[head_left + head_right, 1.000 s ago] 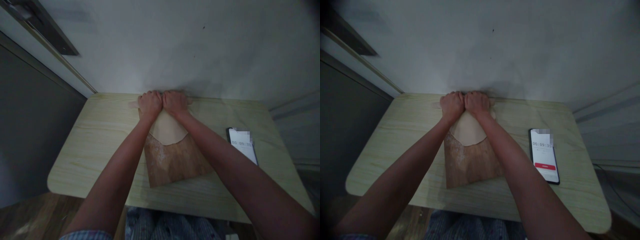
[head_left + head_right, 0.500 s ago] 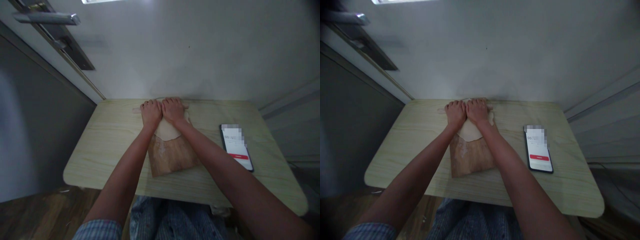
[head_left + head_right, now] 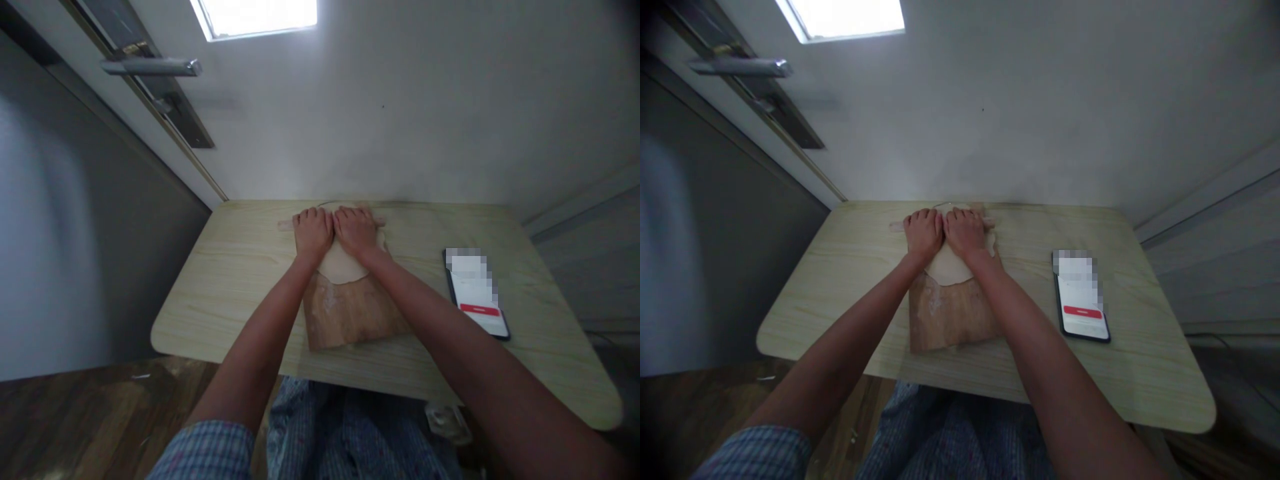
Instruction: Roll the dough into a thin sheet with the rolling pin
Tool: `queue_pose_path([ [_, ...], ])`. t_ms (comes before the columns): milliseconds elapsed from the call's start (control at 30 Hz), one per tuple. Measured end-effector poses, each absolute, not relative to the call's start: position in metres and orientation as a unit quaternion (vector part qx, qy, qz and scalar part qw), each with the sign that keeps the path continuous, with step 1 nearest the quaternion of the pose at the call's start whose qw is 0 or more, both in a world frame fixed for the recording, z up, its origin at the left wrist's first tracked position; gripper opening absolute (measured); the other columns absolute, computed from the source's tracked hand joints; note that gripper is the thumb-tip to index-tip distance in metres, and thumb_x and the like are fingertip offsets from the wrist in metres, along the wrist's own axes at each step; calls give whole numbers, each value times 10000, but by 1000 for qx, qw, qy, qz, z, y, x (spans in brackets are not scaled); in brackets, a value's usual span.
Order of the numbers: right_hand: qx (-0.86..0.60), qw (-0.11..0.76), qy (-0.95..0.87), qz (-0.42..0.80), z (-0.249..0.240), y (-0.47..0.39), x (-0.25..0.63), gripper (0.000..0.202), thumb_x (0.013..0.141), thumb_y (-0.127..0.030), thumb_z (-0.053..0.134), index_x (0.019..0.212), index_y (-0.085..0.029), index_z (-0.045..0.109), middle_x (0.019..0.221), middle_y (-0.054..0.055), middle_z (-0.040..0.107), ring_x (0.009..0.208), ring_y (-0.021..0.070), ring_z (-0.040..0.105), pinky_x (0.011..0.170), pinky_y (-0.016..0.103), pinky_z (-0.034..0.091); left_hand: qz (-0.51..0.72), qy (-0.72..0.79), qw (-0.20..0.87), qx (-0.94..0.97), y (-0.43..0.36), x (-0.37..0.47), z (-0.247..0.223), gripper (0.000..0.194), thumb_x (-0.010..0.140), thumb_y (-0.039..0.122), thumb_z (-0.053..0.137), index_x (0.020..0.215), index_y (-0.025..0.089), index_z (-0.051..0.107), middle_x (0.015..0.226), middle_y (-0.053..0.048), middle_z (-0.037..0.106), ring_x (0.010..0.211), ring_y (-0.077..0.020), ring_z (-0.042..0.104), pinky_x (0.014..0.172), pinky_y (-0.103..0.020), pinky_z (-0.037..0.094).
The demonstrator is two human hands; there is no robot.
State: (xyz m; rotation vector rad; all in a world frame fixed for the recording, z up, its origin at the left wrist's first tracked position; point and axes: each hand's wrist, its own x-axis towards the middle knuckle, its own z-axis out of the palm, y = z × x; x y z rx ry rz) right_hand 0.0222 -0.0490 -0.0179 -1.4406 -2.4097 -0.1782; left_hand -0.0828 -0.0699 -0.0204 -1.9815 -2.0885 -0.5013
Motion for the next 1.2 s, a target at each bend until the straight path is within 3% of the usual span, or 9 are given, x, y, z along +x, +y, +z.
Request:
queue_pose_path([
  [200,-460,165,-871,-52,-19,-53,34,355,895,-291,276,1012,-128,569,1073,101,603,973,212,520,842,331,318,-141,-647,114,-740,-77,-98,-17,385,898,328,196,1006,161,526,1063,-95,575,994,-223,488,846,-354,316],
  [333,-407,160,-899,-26,-17,-55,47,292,863,-280,383,1040,-135,565,1068,99,607,962,205,536,831,324,352,-84,-609,101,-782,-82,-108,-8,410,898,338,195,931,132,548,1022,-111,580,946,-218,519,831,-335,347],
  [633,-367,116,-923,29,8,-37,73,254,744,-218,536,975,-138,601,1005,93,626,948,204,548,825,311,401,-49,-677,55,-732,-71,-105,12,426,900,370,190,981,139,538,995,-104,578,923,-211,545,736,-306,409],
  [867,-438,137,-887,40,24,-12,50,332,831,-201,351,1060,-108,572,1074,109,604,1005,190,527,870,300,381,-82,-741,0,-667,-53,-75,12,444,893,403,187,1005,154,538,1016,-112,583,957,-236,539,760,-343,411],
  [1200,-514,66,-854,44,3,8,15,414,857,-302,262,984,-121,612,1016,154,626,899,223,575,734,314,409,-152,-763,5,-629,-34,-84,0,411,896,321,173,952,137,535,941,-119,601,876,-220,567,706,-308,405],
])
